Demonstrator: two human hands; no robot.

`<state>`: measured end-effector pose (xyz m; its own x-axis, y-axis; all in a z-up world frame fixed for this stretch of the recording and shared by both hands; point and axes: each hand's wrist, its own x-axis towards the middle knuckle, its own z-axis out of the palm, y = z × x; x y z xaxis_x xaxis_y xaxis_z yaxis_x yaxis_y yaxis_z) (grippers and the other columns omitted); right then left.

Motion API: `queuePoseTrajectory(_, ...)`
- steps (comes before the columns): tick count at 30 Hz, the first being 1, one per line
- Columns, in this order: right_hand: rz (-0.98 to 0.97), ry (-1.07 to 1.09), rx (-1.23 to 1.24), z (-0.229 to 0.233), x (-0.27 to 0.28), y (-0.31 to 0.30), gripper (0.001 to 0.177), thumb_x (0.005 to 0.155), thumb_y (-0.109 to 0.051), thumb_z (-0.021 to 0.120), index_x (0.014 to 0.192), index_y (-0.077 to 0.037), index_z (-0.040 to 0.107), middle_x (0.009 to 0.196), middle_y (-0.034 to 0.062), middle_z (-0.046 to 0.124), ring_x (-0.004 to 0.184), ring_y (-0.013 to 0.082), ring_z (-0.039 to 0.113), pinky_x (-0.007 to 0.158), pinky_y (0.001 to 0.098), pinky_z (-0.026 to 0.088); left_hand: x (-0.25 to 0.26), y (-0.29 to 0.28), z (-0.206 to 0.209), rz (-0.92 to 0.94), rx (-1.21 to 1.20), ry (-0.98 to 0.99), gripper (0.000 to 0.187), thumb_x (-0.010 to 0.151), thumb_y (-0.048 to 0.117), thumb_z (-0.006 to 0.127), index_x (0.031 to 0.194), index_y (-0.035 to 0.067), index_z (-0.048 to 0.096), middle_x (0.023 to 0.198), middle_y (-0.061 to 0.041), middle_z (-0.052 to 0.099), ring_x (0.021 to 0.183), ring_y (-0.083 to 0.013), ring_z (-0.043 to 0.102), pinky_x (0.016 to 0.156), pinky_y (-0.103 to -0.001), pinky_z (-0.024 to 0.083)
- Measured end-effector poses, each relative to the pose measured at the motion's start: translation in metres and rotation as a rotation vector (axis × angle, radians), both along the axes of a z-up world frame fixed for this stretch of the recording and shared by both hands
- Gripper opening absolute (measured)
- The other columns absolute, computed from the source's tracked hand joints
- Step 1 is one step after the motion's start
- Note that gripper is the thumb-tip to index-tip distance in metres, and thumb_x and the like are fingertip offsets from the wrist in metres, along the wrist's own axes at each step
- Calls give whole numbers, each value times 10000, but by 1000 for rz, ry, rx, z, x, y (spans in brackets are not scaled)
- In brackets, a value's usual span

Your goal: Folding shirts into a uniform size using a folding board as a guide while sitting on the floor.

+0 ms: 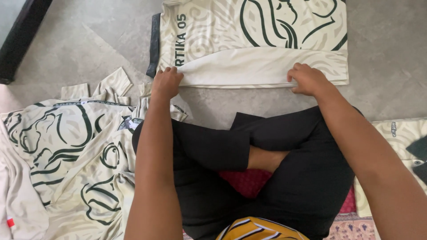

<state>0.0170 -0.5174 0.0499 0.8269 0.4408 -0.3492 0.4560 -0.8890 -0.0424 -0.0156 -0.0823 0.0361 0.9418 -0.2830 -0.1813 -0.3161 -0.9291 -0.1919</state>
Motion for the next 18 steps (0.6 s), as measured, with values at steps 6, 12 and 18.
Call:
queuePoseTrajectory(6,-10,28,7,-10,9,-5,117,676,-216,628,775,-194,570,826,17,525,900,223,526,713,356,463,1,-3,3,105,-92,84,287,695,106,534,966,183,591,931,-110,526,887,-272,539,669,-392,458)
queuePoseTrajectory(12,-114,28,-1,-10,9,0,75,668,-231,642,737,-223,615,762,-1,591,839,209,578,696,363,474,-2,-5,8,53,-14,26,196,720,124,518,862,225,608,880,-82,522,841,-250,543,670,-389,451)
queuePoseTrajectory(18,-212,-8,-38,-12,6,-4,63,634,-240,665,688,-241,633,707,-25,621,766,208,607,648,357,475,0,-10,-4,99,-70,88,238,766,109,452,882,238,615,858,-102,519,802,-268,565,631,-392,477)
